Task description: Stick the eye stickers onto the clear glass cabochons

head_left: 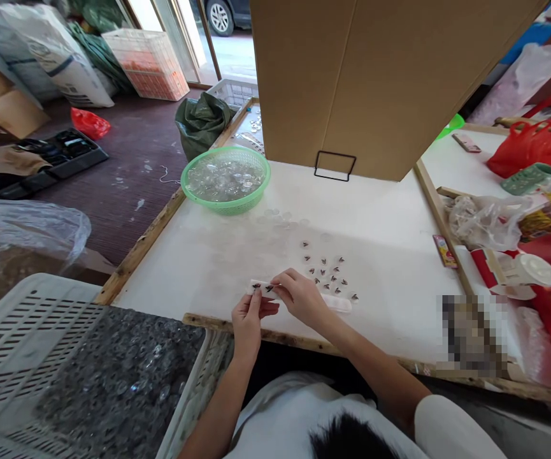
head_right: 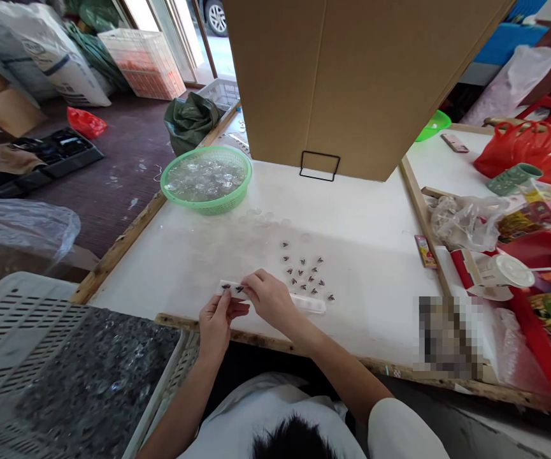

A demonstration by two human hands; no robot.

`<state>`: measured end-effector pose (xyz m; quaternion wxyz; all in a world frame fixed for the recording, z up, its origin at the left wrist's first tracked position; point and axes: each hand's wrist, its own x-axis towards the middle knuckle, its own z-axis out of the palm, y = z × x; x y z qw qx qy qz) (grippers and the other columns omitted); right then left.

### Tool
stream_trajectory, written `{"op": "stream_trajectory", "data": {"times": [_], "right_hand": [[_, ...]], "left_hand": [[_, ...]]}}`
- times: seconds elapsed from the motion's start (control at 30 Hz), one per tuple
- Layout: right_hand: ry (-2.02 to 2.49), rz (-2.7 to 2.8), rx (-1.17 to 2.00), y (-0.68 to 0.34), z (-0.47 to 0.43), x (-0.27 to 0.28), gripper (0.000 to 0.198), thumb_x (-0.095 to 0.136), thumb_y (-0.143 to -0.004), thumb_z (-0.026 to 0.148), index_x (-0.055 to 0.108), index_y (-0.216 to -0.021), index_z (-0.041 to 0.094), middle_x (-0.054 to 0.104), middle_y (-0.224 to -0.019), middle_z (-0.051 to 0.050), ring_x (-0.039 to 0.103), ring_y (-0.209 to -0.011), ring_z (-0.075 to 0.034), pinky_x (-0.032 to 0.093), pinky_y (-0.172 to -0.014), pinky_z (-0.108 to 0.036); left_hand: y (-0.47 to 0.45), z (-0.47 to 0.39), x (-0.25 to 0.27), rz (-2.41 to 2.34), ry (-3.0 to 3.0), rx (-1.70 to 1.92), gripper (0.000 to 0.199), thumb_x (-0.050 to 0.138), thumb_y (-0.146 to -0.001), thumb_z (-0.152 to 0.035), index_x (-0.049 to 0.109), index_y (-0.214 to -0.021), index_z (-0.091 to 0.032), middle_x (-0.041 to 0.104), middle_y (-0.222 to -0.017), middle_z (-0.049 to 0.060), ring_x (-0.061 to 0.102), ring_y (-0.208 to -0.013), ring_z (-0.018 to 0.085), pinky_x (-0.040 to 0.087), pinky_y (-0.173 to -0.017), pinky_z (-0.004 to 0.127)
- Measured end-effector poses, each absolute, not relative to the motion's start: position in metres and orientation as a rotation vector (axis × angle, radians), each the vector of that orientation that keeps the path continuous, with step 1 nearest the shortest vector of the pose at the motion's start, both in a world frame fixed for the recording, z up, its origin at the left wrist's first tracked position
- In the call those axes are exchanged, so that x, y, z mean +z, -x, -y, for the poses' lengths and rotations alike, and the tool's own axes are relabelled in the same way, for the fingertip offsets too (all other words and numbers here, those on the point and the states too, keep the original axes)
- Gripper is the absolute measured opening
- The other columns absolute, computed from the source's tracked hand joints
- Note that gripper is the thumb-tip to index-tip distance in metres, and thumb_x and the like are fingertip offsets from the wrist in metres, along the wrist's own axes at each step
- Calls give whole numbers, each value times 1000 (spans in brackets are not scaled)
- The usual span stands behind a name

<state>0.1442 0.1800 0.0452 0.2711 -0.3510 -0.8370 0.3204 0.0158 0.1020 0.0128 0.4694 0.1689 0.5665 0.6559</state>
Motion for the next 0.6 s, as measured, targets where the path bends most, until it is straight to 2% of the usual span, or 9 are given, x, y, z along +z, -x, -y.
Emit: {"op": "stream_trajectory", "data": {"times": [0.17,0.33,0.53,0.6], "right_hand": [[859,2286,681,-142,-168,40,15,48,-96,24,63,-92,20,62,-98,-8,57,-92,-19,45,-77,-29],[833,2014,892,-148,-189,49,13,50,-92,23,60,-84,21,60,-90,-5,57,-86,-16,47,-77,-27],[1560,1501,1076,-208,-302,30,13,58,-82,33,57,-81,21,59,-71,1,54,-64,-12,45,-61,-23],[1670,1460,1115,-225,-331,16,13,59,-79,32,56,-77,20,59,-66,1,53,-59,-11,44,-57,-23]], "left_hand": [[-18,-100,15,-1360,-378,1584,33,73,-74,-45,64,-72,-14,69,-62,2,68,-54,19,56,-53,28],[-16,-101,18,-1319,-263,1585,36,78,-66,-46,64,-75,-14,70,-63,2,67,-51,19,55,-50,29],[-6,-98,10,-1393,-260,1609,38,79,-62,-48,62,-71,-15,67,-56,1,66,-49,19,56,-48,29],[-5,-97,8,-1407,-278,1597,38,79,-62,-49,63,-70,-15,67,-56,1,66,-48,19,56,-48,30]]}}
